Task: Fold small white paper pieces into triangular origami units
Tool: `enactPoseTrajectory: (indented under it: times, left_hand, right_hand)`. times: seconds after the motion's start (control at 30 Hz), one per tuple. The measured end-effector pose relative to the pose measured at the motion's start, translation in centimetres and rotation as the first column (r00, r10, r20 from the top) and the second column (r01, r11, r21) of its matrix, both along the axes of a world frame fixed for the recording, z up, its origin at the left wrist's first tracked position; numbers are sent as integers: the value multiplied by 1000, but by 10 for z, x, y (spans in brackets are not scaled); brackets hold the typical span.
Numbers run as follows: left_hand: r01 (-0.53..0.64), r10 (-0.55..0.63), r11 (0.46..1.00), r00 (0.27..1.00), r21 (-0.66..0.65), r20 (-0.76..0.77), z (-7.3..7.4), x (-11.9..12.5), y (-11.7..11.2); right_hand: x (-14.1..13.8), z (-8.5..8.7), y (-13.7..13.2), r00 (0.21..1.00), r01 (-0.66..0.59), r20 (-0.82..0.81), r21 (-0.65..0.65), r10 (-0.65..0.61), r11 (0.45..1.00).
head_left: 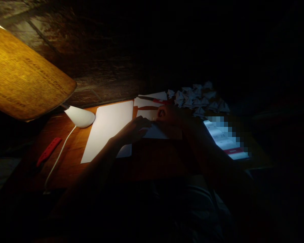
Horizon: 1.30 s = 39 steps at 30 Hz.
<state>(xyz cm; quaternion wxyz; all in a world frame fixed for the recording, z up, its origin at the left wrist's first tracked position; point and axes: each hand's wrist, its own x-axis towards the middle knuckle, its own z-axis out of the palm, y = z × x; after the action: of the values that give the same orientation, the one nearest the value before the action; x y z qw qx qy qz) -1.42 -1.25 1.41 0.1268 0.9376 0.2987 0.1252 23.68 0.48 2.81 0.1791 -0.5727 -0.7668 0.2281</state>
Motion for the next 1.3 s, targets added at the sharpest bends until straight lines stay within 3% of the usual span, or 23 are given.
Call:
enactPoseTrajectory:
  times: [0.27,0.5,1.03,1.3]
  left_hand:
    - [10,-10,1000,1000,-17,28,-3,-4,-7]
    - [5,-4,999,1000,-35,27,0,-1,-14]
    - [28,-27,999,999,-45,31,3,0,-12]
    - [-27,30,999,987,-22,159,-5,2,-4]
  right_hand:
    - [4,-11,9,984,-133,-117,51,138,990]
    - [8,-16,15,970,-206,-106,111,218,972]
    - [6,-19,17,970,-201,-102,168,220,965]
    - [3,-9,11,972,-213,-76,111,222,971]
